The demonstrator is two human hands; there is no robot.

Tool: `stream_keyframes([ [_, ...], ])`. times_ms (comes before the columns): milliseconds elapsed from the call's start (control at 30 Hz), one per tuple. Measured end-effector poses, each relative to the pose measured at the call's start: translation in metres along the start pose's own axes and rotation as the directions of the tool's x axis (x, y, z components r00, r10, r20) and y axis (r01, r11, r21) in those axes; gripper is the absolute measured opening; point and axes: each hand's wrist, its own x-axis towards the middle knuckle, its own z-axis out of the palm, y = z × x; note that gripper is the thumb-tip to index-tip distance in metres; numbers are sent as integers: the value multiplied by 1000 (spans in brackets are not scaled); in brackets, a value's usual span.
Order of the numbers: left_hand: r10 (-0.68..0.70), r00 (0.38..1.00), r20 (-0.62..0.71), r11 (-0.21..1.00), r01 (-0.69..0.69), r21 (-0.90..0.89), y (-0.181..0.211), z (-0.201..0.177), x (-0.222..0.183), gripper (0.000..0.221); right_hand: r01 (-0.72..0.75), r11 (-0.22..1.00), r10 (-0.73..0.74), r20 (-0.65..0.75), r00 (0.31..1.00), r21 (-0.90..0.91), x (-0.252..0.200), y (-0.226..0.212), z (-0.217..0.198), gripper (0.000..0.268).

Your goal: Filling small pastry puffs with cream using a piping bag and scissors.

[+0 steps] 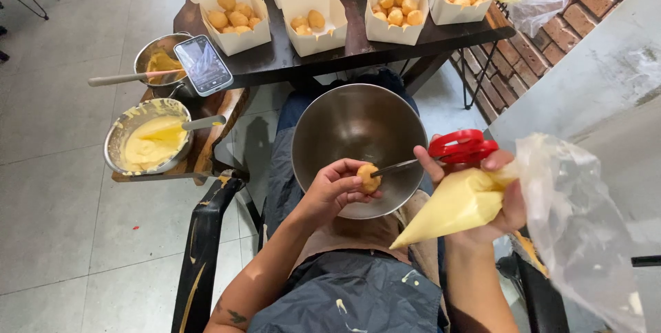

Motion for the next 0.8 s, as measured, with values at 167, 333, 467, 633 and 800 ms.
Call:
stream_keyframes([
  [167, 36, 997, 68, 997, -40, 64, -6, -21, 2, 43, -71, 996, 76, -123, 990, 46, 10, -3, 4, 34],
  [333, 17, 997, 69, 998, -21, 56, 6, -16, -3, 43, -114, 978, 144, -174, 974, 173, 9, -6, -9, 36],
  [467, 63, 996, 65, 997, -65, 39, 17, -15, -11, 42, -64, 975, 127, -296, 947, 215, 11, -13, 5, 34],
  [633, 140, 987, 80, 990, -140, -3, 19, -30, -16, 36, -71, 985, 131, -421, 898, 155, -6, -5, 20, 33],
  [800, -52, 998, -17, 999, 52, -11, 9, 11, -22, 35, -184, 952, 282, -467, 838, 245, -36, 32, 38, 28],
])
